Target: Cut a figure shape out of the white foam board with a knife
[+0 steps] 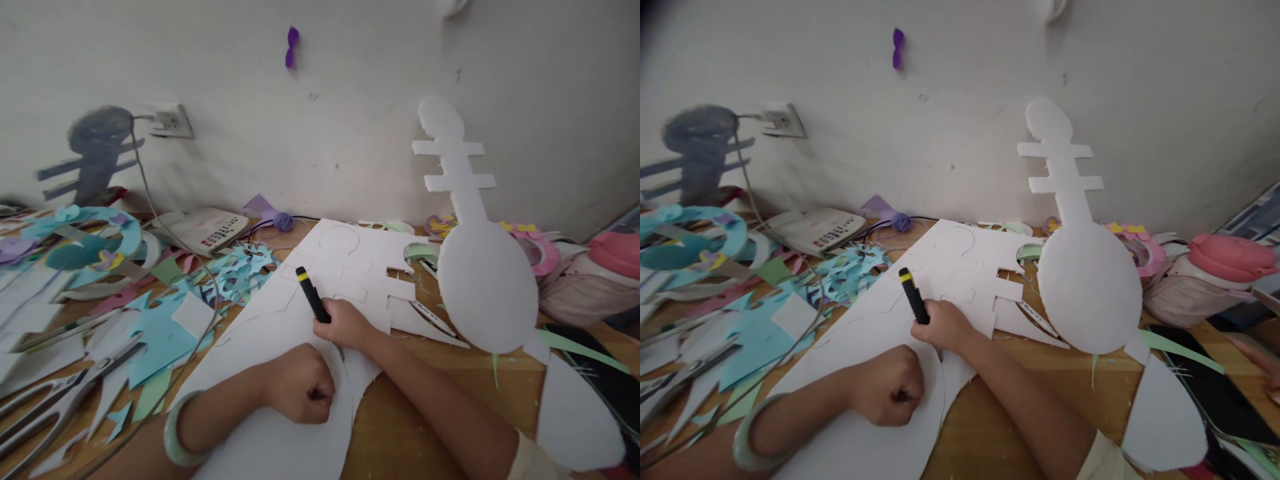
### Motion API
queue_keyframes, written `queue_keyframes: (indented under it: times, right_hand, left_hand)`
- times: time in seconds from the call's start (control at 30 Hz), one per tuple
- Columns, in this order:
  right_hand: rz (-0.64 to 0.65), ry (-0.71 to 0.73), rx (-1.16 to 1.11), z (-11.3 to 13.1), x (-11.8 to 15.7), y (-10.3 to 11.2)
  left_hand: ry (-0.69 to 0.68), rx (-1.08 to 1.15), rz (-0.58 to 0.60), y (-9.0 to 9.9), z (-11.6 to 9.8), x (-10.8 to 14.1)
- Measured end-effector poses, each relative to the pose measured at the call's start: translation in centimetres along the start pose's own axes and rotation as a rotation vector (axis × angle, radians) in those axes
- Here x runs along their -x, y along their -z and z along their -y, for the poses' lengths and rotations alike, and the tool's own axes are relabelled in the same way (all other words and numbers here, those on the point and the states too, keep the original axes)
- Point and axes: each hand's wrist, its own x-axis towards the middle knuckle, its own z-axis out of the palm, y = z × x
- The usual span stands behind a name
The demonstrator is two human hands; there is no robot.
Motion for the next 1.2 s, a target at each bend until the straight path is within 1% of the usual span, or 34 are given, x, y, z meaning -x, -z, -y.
queue_keyframes:
  times: [0.07,0.27,0.4,0.6,0.77,0.87,0.93,1.1,1.2]
  right_hand:
    - [-0.006,0.016,-0.043,-0.2,0.0,-0.1]
    - [-0.103,0.009,-0.220,-1.6,-0.7,0.0]
    - [-0.086,0.022,-0.220,-1.5,-0.6,0.0]
    - [-0.072,0.017,-0.197,-1.1,-0.3,0.1]
    - [-0.012,0.041,-0.129,-0.6,-0.4,0.2]
    - [-0.003,0.031,-0.094,-0.4,-0.6,0.2]
    - [0.006,0.022,-0.103,-0.5,-0.8,0.2]
    - [0.011,-0.003,-0.215,-1.2,-1.2,0.1]
    - [0.003,0.004,-0.223,-1.4,-1.2,0.1]
  left_hand:
    - [-0.016,0.007,-0.018,-0.1,0.1,0.1]
    - [0.000,-0.023,0.017,-0.4,0.2,0.1]
    - [0.000,-0.015,0.002,-0.3,0.2,0.1]
    - [0.023,-0.024,0.022,-0.1,0.0,0.0]
    - [0.020,-0.008,0.020,0.0,-0.1,0.0]
    - [0.011,-0.001,0.013,-0.1,-0.1,0.0]
    - [0.011,-0.008,0.009,-0.1,-0.1,0.1]
    - [-0.009,-0.009,-0.007,-0.2,0.0,0.1]
    - [-0.013,-0.019,-0.005,-0.3,0.2,0.1]
